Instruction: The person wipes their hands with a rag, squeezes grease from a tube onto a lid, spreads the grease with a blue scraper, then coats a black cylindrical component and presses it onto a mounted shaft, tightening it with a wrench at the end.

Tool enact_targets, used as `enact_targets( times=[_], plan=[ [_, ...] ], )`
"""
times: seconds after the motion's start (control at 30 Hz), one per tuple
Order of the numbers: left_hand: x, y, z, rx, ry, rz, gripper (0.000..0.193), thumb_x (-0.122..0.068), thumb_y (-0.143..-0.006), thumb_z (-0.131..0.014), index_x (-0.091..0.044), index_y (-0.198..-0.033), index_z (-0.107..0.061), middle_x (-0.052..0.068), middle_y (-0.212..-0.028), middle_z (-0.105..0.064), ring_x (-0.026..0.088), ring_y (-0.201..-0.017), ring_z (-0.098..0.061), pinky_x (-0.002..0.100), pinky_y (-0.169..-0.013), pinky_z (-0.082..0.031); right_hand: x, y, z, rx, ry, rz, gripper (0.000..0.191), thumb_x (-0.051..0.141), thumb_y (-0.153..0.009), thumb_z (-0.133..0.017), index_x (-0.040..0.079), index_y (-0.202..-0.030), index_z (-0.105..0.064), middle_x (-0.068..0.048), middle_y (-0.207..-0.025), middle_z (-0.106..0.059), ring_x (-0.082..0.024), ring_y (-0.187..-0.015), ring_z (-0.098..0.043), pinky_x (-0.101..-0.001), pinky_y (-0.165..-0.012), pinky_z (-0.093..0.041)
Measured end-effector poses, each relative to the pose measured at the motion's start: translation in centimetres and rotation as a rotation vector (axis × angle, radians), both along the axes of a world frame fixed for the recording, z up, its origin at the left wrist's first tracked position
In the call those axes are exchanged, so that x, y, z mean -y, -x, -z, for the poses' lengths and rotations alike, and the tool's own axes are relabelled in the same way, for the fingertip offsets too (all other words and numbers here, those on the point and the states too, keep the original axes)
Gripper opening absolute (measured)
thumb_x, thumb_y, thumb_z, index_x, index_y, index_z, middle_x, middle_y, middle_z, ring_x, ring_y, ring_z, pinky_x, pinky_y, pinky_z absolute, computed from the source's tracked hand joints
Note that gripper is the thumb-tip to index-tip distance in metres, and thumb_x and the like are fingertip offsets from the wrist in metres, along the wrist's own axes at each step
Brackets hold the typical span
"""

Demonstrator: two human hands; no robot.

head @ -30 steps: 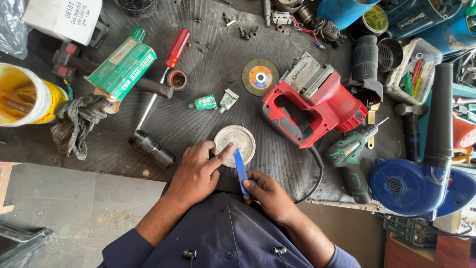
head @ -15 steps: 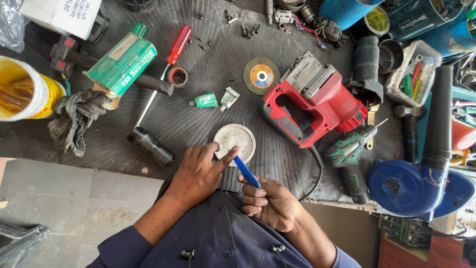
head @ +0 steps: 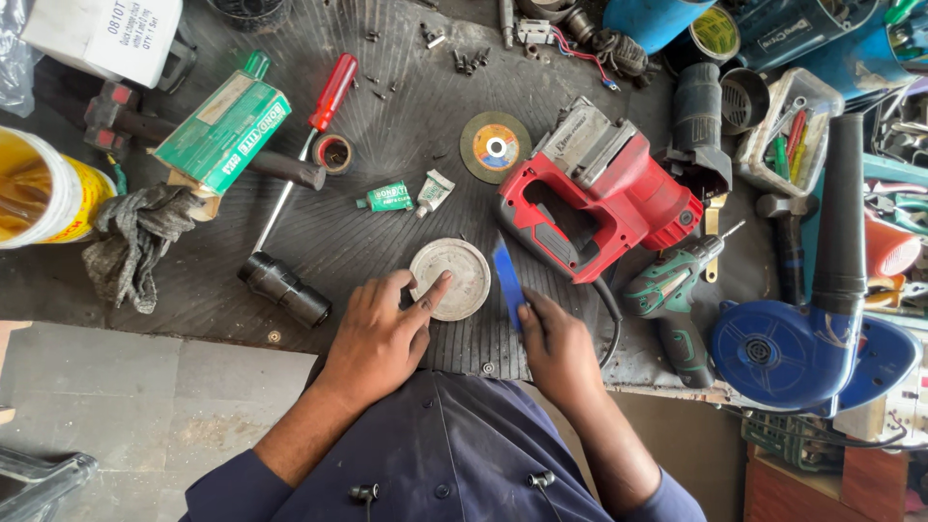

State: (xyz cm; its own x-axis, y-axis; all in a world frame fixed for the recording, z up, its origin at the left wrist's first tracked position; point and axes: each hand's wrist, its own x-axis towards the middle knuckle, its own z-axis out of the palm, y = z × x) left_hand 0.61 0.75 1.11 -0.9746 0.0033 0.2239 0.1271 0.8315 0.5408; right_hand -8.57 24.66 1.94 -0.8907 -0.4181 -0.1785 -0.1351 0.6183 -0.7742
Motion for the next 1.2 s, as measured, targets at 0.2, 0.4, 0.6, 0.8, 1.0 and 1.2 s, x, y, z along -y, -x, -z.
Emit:
enact_targets(
  times=[0.2, 0.4, 0.6, 0.8, 1.0, 1.2],
  plan=[
    [-0.3, 0.6, -0.9, -0.062, 0.044, -0.011, 0.067, -0.018, -0.084, -0.072, -0.022, -0.148, -0.053, 0.017, -0.137, -0.051, 0.037, -0.121, -0.054, 0.053, -0.102, -0.041, 2.1, 1.4, -0.6, -0.211, -0.234, 0.017, 0.028, 0.025, -0.095, -0.069, 0.011, -0.119, -0.071, -0.015, -0.083, -0.073, -0.029, -0.074, -0.072, -0.0406, -0.065, -0.054],
    [-0.1, 0.4, -0.5, -0.046, 0.037, -0.048, 0.066, -0.019, -0.085, -0.072, -0.022, -0.148, -0.052, 0.018, -0.146, -0.047, 0.039, -0.125, -0.051, 0.054, -0.107, -0.040, 2.6, 1.5, -1.0, -0.478, -0.196, 0.060, 0.021, 0.027, -0.091, -0.076, 0.011, -0.104, -0.075, -0.008, -0.083, -0.071, -0.024, -0.069, -0.070, -0.0369, -0.059, -0.053],
    [0.0, 0.3, -0.2, -0.020, -0.026, -0.063, 0.065, -0.019, -0.087, -0.071, -0.019, -0.149, -0.051, 0.018, -0.149, -0.046, 0.040, -0.126, -0.050, 0.054, -0.107, -0.039, 3.1, 0.6, -1.5, -0.516, -0.212, -0.068, 0.037, 0.037, -0.083, -0.082, 0.009, -0.107, -0.075, -0.006, -0.079, -0.062, -0.026, -0.073, -0.063, -0.0393, -0.068, -0.050],
    [0.4, 0.2, -0.6, -0.028, -0.153, -0.061, 0.058, -0.009, -0.089, -0.066, -0.016, -0.146, -0.055, 0.016, -0.147, -0.049, 0.039, -0.127, -0.052, 0.052, -0.108, -0.041, 5.1, 0.4, -1.6, -0.546, -0.376, -0.209, 0.101, 0.067, -0.058, -0.086, 0.001, -0.131, -0.061, -0.015, -0.113, -0.055, -0.034, -0.107, -0.052, -0.0484, -0.094, -0.040],
    [1.2, 0.1, -1.0, -0.002, -0.159, -0.043, 0.063, 0.000, -0.087, -0.063, -0.017, -0.147, -0.055, 0.016, -0.148, -0.048, 0.038, -0.128, -0.053, 0.051, -0.108, -0.043, 6.2, 0.6, -1.1, -0.507, -0.390, -0.212, 0.107, 0.066, -0.056, -0.089, 0.004, -0.137, -0.056, -0.017, -0.127, -0.049, -0.038, -0.120, -0.044, -0.0523, -0.101, -0.034],
    [1.6, 0.1, -0.6, -0.016, -0.127, 0.013, 0.068, -0.001, -0.082, -0.064, -0.016, -0.147, -0.052, 0.021, -0.157, -0.039, 0.044, -0.137, -0.044, 0.055, -0.114, -0.038, 6.1, 0.5, -0.4, -0.514, -0.254, -0.227, 0.102, 0.050, -0.056, -0.093, 0.001, -0.136, -0.052, -0.018, -0.132, -0.051, -0.037, -0.125, -0.046, -0.0526, -0.104, -0.033]
  ],
)
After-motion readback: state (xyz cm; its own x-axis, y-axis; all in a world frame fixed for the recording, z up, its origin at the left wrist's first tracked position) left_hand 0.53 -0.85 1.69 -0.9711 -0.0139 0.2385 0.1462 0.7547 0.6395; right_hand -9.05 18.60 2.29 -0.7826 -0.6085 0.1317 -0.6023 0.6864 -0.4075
